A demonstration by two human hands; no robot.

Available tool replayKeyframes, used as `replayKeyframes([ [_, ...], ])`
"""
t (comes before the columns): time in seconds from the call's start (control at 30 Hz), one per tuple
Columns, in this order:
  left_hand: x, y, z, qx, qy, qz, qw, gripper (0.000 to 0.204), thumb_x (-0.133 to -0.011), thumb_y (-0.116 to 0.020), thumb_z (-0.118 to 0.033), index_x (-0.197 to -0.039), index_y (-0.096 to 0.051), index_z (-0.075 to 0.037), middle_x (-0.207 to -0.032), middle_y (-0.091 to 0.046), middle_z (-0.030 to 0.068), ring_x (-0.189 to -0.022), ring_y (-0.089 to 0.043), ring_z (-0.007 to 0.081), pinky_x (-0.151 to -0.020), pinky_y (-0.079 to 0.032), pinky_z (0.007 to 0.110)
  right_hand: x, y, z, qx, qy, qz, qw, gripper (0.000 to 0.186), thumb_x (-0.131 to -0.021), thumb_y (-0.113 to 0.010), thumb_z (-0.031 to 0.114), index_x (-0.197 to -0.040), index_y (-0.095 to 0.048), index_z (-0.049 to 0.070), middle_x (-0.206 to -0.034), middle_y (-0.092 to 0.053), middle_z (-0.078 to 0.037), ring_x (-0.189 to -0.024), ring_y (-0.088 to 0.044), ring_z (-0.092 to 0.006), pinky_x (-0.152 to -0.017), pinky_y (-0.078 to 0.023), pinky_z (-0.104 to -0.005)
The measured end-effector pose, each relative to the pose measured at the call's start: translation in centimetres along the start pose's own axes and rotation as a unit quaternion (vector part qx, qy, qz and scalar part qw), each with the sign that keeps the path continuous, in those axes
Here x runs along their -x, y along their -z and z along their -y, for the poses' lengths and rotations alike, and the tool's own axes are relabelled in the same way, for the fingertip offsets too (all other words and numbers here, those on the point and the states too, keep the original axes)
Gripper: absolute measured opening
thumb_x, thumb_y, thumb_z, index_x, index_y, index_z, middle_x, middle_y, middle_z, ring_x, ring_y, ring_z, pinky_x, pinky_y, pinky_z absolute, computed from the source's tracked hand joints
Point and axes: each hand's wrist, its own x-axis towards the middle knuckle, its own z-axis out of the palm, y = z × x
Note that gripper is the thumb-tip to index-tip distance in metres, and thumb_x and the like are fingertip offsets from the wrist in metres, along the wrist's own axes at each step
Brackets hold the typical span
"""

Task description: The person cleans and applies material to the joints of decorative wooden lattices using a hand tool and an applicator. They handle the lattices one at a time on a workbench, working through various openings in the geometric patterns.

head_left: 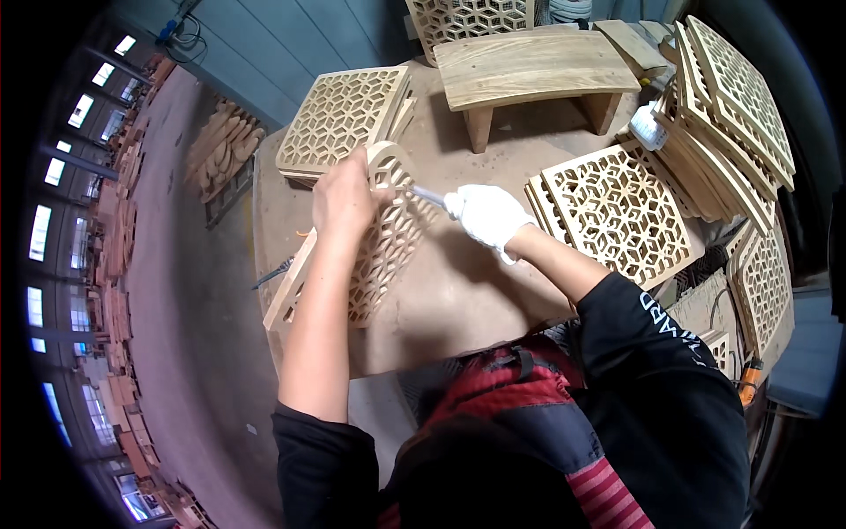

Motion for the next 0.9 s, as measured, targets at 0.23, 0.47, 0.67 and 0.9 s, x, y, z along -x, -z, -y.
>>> replayKeyframes([
  [0.23,0.2,0.1,-0.1,-0.018,-0.014,-0.001,1.0,0.047,-0.07,-0.086,-0.019,-0.103,-0.057,-0.001,-0.092,-0.069,0.0219,-0.094,-0.066,0.0413,-0.082,-0.05,0.05,-3.2,1.4,2.2,-0.054,-0.128,0.035,0.99,0.043,-0.102,-0.04,0.038,-0.108,-0.069,0.007,-0.109,-0.067,-0.021,-0.101,-0.063,-0.0392,-0.09,-0.048,-0.0453],
  [0.47,0.1,0.2,-0.3,-0.007,-0.027,-0.006,1.0,0.042,-0.073,-0.082,-0.018,-0.101,-0.057,0.0,-0.092,-0.07,0.0218,-0.093,-0.067,0.0403,-0.085,-0.051,0.048,-5.9,-1.4,0.5,-0.124,-0.078,0.051,0.988,0.046,-0.101,-0.045,0.042,-0.104,-0.071,0.004,-0.102,-0.069,-0.025,-0.095,-0.064,-0.0403,-0.087,-0.049,-0.0441],
  [0.67,0.2,-0.9,0.5,-0.012,-0.033,-0.033,0.999,0.051,-0.071,-0.086,-0.024,-0.109,-0.059,-0.004,-0.091,-0.07,0.0221,-0.091,-0.068,0.0395,-0.081,-0.051,0.049,-7.2,0.3,4.6,-0.056,-0.095,0.024,0.994,0.035,-0.092,-0.055,0.028,-0.098,-0.073,-0.001,-0.099,-0.071,-0.024,-0.094,-0.069,-0.0405,-0.08,-0.053,-0.0456],
  [0.9,0.2,-0.1,0.2,-0.025,-0.016,0.003,1.0,0.051,-0.072,-0.086,-0.024,-0.109,-0.058,-0.003,-0.096,-0.069,0.0225,-0.097,-0.067,0.0384,-0.085,-0.051,0.048,-5.2,1.0,5.6,0.117,-0.078,0.026,0.99,0.028,-0.094,-0.053,0.021,-0.102,-0.073,0.003,-0.099,-0.072,-0.02,-0.094,-0.07,-0.0361,-0.082,-0.055,-0.0436],
])
